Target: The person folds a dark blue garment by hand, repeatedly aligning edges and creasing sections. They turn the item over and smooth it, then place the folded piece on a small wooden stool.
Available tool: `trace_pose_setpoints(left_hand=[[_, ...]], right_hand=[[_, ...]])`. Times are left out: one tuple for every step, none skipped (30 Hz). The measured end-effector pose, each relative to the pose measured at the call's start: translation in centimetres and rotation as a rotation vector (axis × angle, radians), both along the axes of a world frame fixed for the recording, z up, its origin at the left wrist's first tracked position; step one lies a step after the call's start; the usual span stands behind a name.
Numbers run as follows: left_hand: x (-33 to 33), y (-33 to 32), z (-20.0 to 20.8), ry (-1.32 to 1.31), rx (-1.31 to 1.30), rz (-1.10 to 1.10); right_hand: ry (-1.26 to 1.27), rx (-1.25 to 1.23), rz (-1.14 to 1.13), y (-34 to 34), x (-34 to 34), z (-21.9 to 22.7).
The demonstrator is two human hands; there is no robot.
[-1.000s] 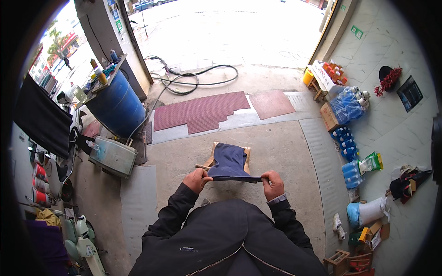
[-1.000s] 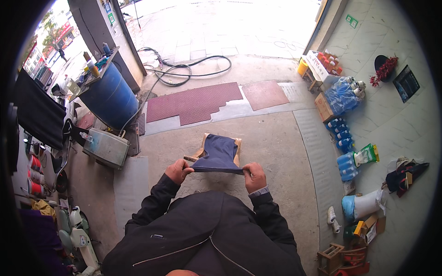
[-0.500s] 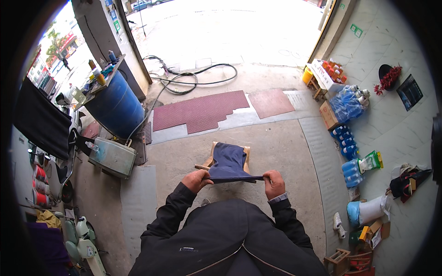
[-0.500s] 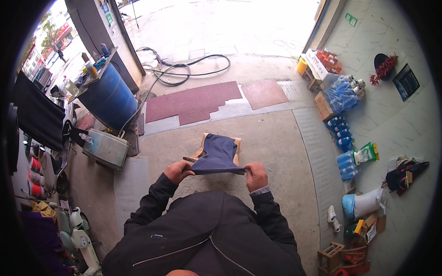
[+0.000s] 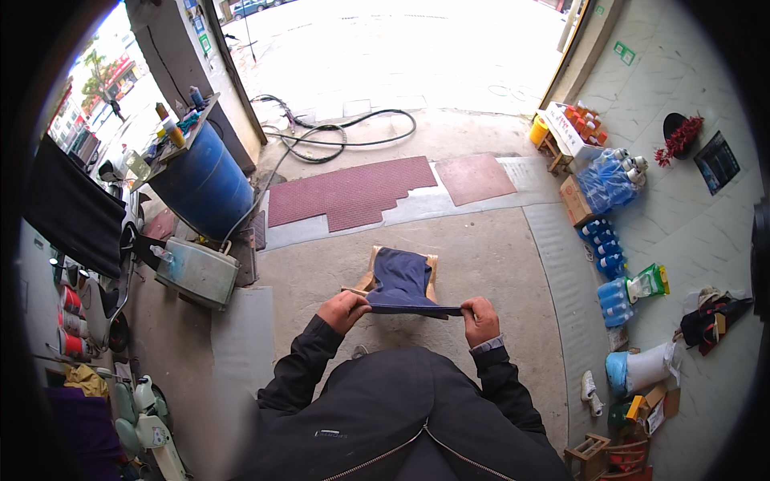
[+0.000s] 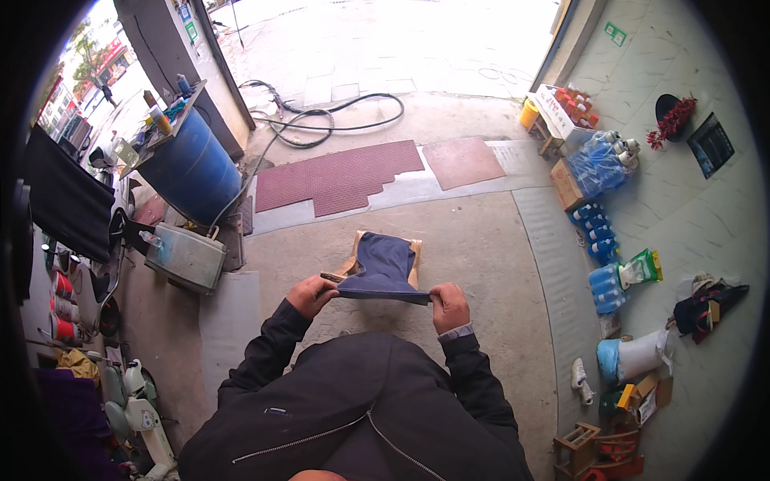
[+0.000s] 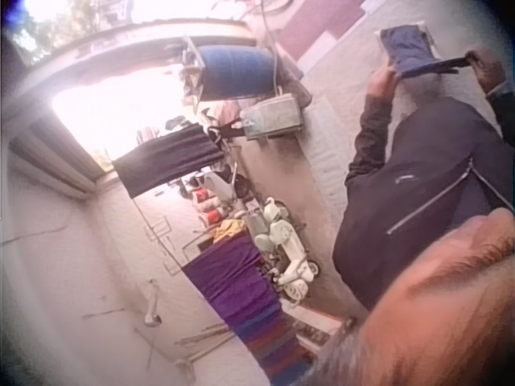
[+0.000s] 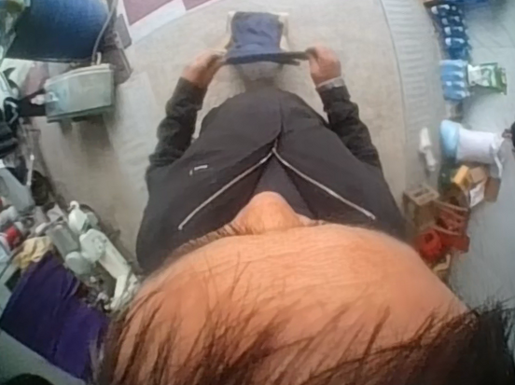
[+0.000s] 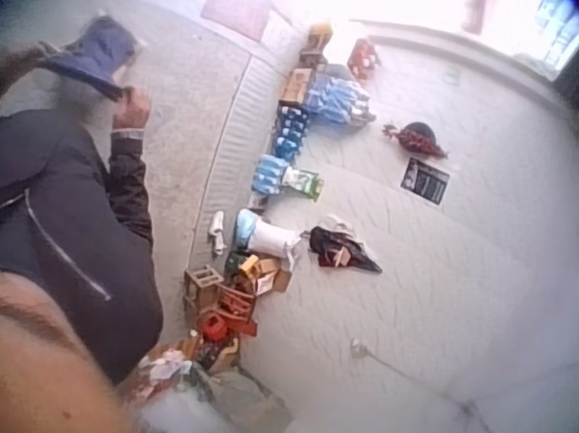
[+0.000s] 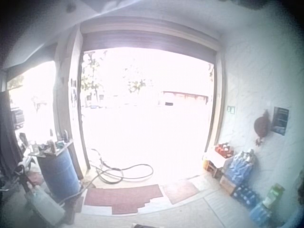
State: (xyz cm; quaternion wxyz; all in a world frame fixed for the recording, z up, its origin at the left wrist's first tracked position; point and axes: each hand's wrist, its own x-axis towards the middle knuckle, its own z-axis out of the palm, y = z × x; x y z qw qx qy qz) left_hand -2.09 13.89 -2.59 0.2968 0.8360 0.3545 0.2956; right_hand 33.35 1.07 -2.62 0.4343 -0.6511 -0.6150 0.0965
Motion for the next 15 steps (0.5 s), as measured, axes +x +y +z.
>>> trace_pose_setpoints(left_hand=[[0.1, 0.0, 0.1, -0.005, -0.014, 0.018], [0.1, 0.0, 0.3, -0.002, -0.014, 0.04], [0.2, 0.0, 0.3, 0.003, -0.011, 0.063], [0.2, 0.0, 0.3, -0.007, -0.018, 0.075], [0.3, 0.0, 0.3, -0.016, -0.02, 0.089], [0.4, 0.1, 0.3, -0.033, -0.018, 0.103], [0.4, 0.1, 0.2, -0.031, -0.021, 0.103], [0.5, 0.1, 0.1, -0.036, -0.019, 0.103], [0.5, 0.2, -0.1, -0.056, -0.011, 0.105], [0.6, 0.2, -0.3, -0.045, -0.02, 0.113], [0.7, 0.2, -0.5, -0.048, -0.022, 0.123], [0.7, 0.3, -0.7, -0.052, -0.025, 0.132], [0.7, 0.4, -0.9, -0.062, -0.014, 0.129], [0.7, 0.5, -1.0, -0.073, -0.004, 0.126], [0.6, 0.6, -1.2, -0.091, 0.005, 0.126]], right_hand=[[-0.008, -0.003, 0.003, 0.1, 0.0, 0.0], [-0.004, 0.001, 0.006, 0.1, 0.0, 0.0], [-0.03, -0.008, 0.012, 0.2, 0.0, 0.0], [-0.045, -0.009, 0.018, 0.2, 0.0, 0.0], [-0.06, -0.011, 0.024, 0.3, 0.0, 0.0], [-0.081, -0.016, 0.024, 0.3, 0.0, 0.0], [-0.102, -0.021, 0.024, 0.3, -0.1, 0.0], [-0.123, -0.026, 0.023, 0.3, -0.1, 0.0], [-0.144, -0.036, 0.046, 0.3, -0.1, 0.0], [-0.166, -0.047, 0.069, 0.4, -0.1, 0.0], [-0.18, -0.051, 0.09, 0.4, 0.0, 0.0], [-0.187, -0.058, 0.097, 0.4, 0.0, 0.0], [-0.187, -0.058, 0.103, 0.4, 0.1, 0.0], [-0.179, -0.053, 0.109, 0.4, 0.1, 0.0], [-0.18, -0.067, 0.11, 0.4, 0.2, 0.0]])
